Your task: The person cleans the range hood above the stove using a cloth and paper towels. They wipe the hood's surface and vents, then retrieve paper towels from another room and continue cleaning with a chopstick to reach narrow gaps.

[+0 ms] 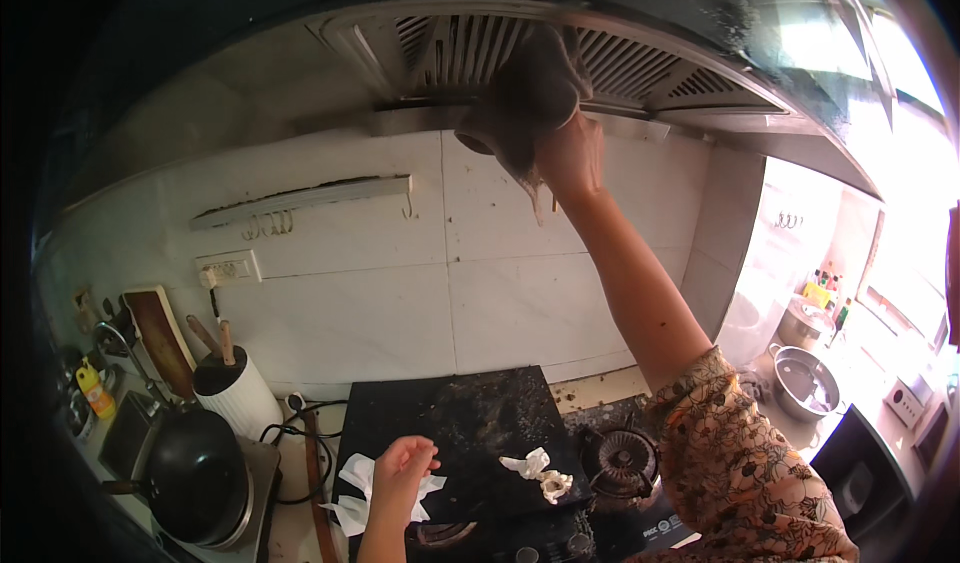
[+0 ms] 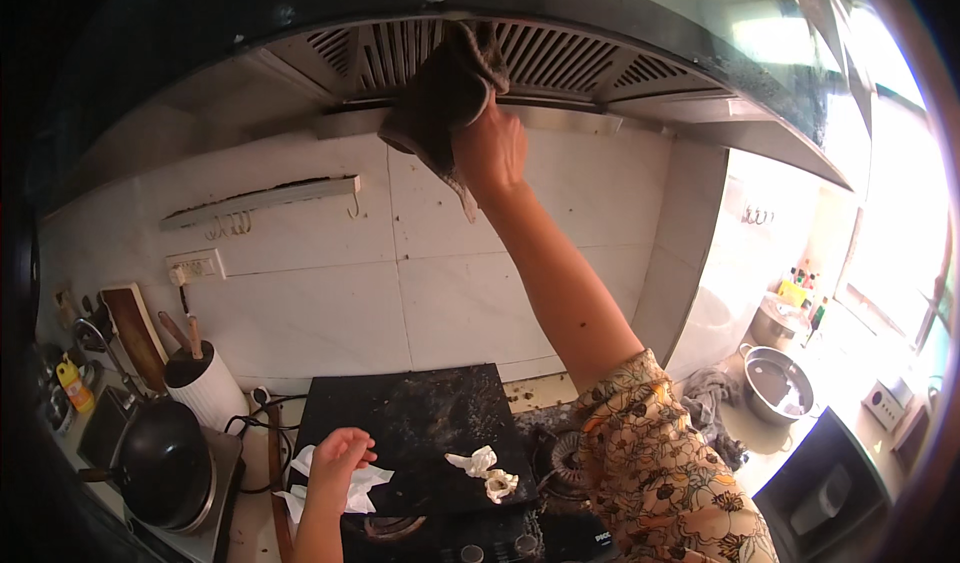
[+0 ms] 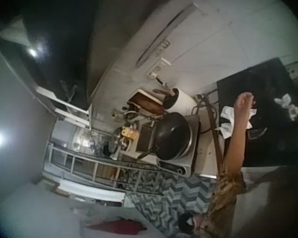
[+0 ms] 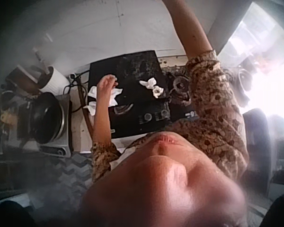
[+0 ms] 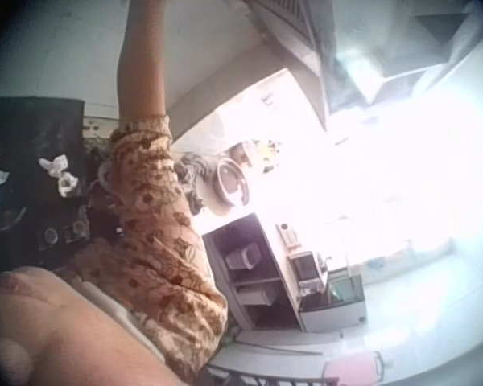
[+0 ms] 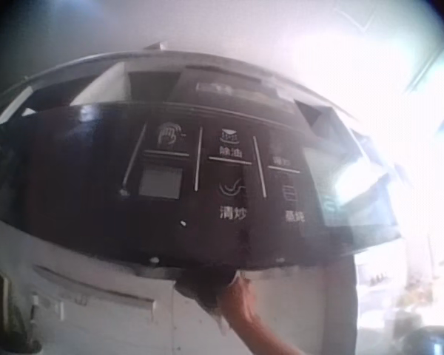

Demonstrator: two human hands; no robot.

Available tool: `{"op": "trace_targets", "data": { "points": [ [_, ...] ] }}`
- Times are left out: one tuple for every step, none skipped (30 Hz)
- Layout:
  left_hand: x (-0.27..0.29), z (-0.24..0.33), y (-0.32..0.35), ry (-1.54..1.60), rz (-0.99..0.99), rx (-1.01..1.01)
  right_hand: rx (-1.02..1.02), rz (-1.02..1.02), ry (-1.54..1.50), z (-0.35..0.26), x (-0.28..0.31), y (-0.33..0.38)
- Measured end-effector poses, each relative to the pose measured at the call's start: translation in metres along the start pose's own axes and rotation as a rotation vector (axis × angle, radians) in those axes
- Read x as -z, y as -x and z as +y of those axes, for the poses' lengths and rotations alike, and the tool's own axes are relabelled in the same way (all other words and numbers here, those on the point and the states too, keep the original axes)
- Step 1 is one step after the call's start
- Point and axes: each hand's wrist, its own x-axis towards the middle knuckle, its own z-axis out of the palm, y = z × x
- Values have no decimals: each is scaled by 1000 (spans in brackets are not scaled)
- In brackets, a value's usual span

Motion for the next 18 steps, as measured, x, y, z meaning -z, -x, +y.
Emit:
{"op": "trace_targets", "data": {
  "points": [
    [5,-6,4,17,8,17,0,-7,35,-4,0,-1],
    [9,-12,7,33,16,34,14,56,5,-6,1,-1],
    [12,-16,11,52,25,48,32,120,-26,-9,3,0],
    [13,-17,14,76,35,69,49,183,-58,-10,3,1],
    [15,-20,15,74,38,75,92,179,-132,-5,-3,-2],
    [18,-24,16,71,40,78,135,176,-207,3,-10,-6],
    [18,-27,16,70,33,84,178,174,-272,10,-15,-9],
    [16,-26,16,83,34,67,82,99,-353,18,-22,-9],
    [14,-26,15,79,25,51,-18,21,-431,23,-29,-8],
    [13,-25,15,75,17,35,-119,-57,-509,29,-35,-6],
    [13,-26,15,71,11,18,-122,-64,-395,33,-43,-4],
    [13,-25,17,66,4,19,-124,-70,-287,35,-51,-3],
    [14,-24,20,62,-3,18,-126,-76,-180,38,-58,-2],
    [15,-24,23,58,-10,18,-27,-81,-86,44,-61,0],
    [17,-25,26,35,5,15,-48,-91,-68,43,-64,1],
    [21,-27,29,13,18,11,-68,-100,-49,42,-69,0],
    [23,-29,31,-9,30,6,-88,-108,-28,41,-71,-2],
    [26,-31,33,-25,29,2,-35,-67,-3,49,-76,-6]
  ]
}}
